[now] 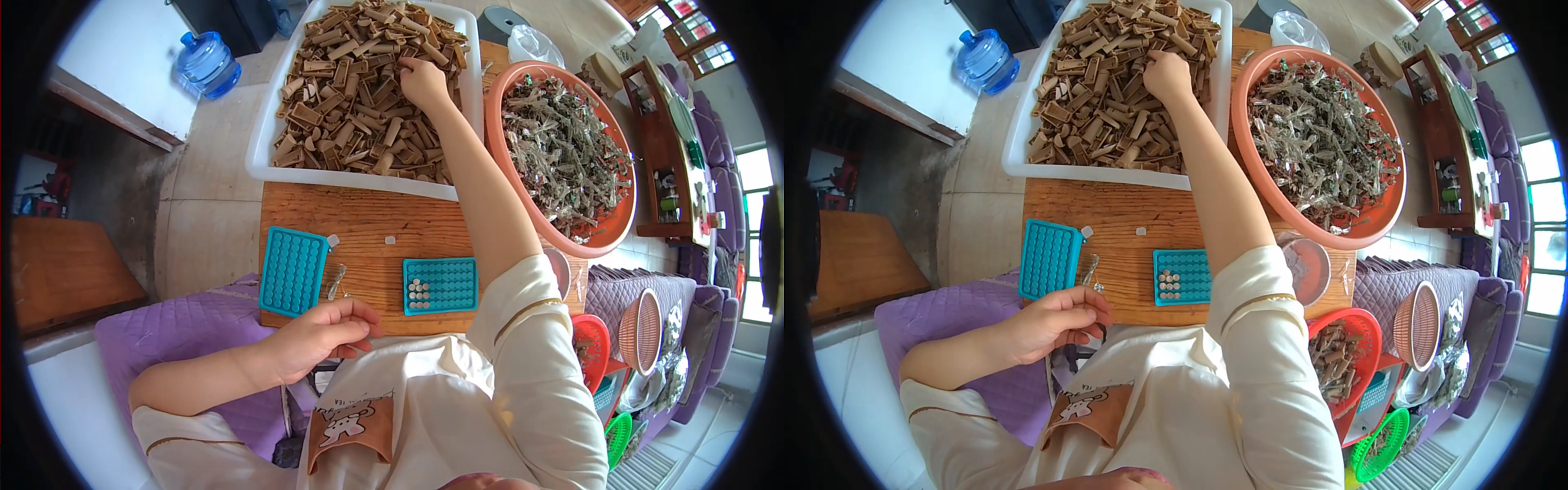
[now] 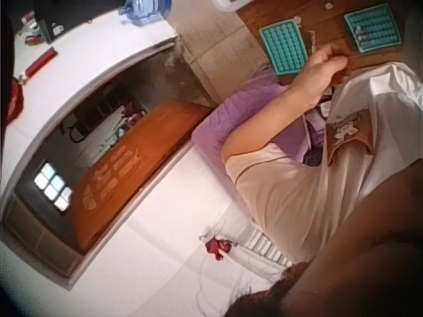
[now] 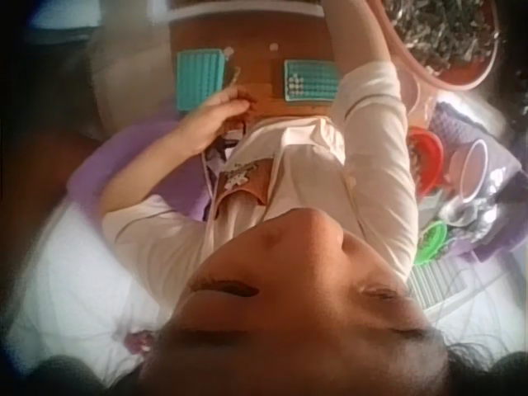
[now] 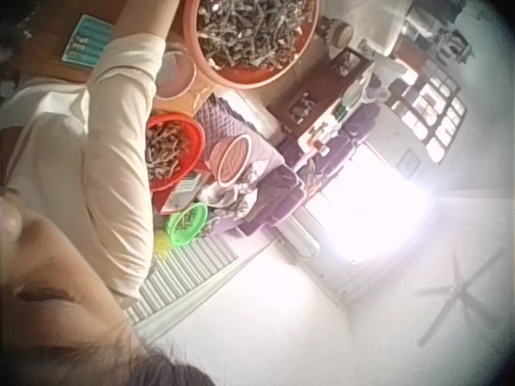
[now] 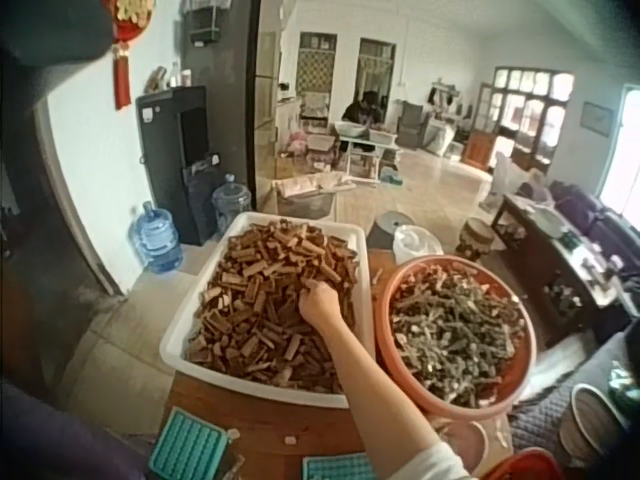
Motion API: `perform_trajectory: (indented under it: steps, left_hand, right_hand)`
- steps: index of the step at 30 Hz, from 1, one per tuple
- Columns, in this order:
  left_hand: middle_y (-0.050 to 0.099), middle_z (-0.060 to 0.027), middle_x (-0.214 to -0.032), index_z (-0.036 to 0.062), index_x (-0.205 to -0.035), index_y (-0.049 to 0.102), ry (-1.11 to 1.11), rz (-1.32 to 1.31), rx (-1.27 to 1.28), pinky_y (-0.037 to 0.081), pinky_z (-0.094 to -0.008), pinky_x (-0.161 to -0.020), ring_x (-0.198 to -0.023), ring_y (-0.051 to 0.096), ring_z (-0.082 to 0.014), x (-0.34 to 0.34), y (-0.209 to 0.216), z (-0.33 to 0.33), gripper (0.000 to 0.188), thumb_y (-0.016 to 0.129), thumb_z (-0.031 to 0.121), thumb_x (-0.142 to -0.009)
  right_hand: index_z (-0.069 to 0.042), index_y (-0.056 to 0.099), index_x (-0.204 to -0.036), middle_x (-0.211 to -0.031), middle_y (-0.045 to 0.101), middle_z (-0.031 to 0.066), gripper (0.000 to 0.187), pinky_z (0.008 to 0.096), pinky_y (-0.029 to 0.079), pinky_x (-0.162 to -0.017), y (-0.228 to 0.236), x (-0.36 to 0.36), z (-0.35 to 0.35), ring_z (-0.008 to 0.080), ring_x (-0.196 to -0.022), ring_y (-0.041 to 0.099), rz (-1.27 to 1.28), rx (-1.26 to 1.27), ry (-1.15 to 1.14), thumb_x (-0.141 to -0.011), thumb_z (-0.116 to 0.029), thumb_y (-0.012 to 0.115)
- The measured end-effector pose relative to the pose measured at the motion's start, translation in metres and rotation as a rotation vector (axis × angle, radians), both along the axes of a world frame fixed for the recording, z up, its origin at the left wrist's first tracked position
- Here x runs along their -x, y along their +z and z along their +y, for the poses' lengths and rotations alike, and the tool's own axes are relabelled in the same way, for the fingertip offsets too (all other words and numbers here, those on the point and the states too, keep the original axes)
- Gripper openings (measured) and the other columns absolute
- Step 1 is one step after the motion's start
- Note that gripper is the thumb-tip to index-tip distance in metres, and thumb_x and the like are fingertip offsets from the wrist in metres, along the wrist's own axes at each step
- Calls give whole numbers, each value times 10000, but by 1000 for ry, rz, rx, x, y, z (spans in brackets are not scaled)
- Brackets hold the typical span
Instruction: The person sits on the floor and assembles small cylindrical objects by inserting white circular pieces into them. They pick up a cylinder, insert pieces from a blue tray, and place the assembled unit into a clear container. The process is repeated continuously.
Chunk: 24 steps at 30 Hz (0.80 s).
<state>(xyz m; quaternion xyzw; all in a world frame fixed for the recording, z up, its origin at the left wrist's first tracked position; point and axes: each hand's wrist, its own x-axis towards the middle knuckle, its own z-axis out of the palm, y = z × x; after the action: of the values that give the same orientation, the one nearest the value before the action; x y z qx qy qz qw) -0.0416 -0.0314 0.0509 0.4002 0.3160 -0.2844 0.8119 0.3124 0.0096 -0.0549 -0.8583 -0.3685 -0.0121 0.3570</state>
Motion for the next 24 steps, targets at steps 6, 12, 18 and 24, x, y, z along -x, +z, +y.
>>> perform_trajectory:
  steps: [6,12,18,24]
  left_hand:
    - [510,-36,-1058,88,-1156,414,273,-39,25,433,-255,-760,-895,519,-113,2,-3,0,330,452,253,-873]
    - [439,-53,-1178,80,-1227,359,443,-307,27,436,-319,-833,-1031,469,-146,-6,0,2,400,409,288,-888]
    - [521,-36,-1032,75,-1067,448,345,-58,-5,483,-318,-770,-890,546,-148,-8,-6,2,291,387,300,-894]
    - [461,8,-660,94,-921,464,474,53,-27,292,-192,-424,-497,378,-66,0,-3,7,296,359,370,-895]
  right_hand:
    - [-101,617,-984,-747,628,86,238,257,444,-597,78,83,-63,103,-630,562,399,-88,181,-784,-137,495]
    - [-25,586,-905,-807,570,146,229,322,464,-602,106,208,-163,274,-723,565,623,-118,840,-682,20,559]
    - [-33,565,-962,-893,574,138,301,336,476,-646,100,229,-192,278,-765,572,597,-63,769,-670,38,560]
    - [-14,553,-690,-578,557,96,138,300,415,-511,116,127,-238,183,-529,543,-3,-44,-433,-747,-132,597]
